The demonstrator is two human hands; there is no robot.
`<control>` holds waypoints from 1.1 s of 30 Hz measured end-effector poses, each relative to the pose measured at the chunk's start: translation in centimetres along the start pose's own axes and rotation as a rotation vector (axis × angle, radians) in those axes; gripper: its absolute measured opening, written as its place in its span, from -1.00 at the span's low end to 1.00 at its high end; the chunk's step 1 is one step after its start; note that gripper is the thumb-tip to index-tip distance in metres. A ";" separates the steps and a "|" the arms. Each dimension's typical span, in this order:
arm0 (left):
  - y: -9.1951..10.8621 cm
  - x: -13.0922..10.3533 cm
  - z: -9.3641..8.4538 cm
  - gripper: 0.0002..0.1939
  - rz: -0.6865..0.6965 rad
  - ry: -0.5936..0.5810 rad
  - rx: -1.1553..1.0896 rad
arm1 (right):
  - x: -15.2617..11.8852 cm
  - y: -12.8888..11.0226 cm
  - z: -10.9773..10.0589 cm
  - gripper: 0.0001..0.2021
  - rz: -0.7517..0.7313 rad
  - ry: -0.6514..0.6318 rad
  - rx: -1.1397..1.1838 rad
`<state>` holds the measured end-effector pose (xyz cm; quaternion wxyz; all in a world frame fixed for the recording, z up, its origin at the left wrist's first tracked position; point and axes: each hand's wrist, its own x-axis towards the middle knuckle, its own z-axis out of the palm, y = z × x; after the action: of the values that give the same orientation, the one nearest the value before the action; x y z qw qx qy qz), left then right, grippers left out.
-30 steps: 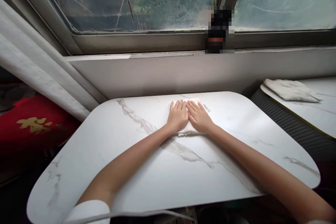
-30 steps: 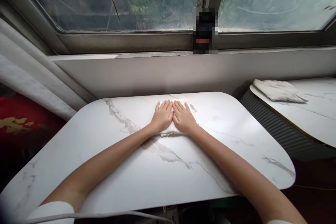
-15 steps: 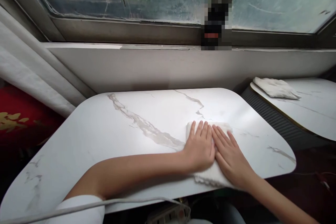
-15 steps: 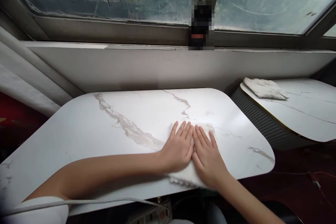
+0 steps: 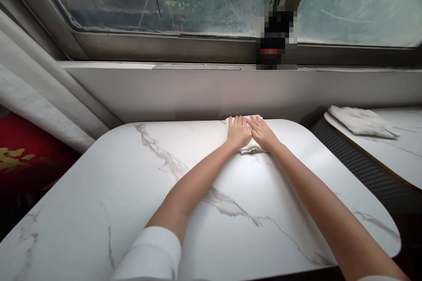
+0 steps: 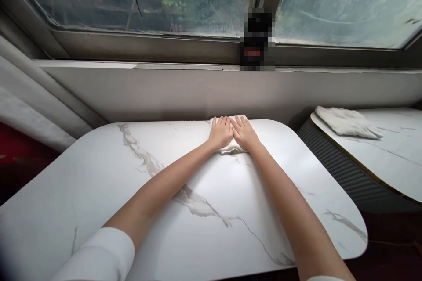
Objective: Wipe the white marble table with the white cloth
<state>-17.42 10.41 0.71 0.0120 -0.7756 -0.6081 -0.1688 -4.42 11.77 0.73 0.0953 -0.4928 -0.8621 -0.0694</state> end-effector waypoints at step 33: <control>14.7 -2.7 1.0 -0.43 0.093 -0.136 -0.086 | -12.6 9.0 -2.5 -0.46 0.186 0.021 0.018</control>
<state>-3.79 4.29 1.76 -0.0546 -0.8125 -0.5630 -0.1411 9.88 5.22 0.44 0.1145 -0.5690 -0.8123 -0.0576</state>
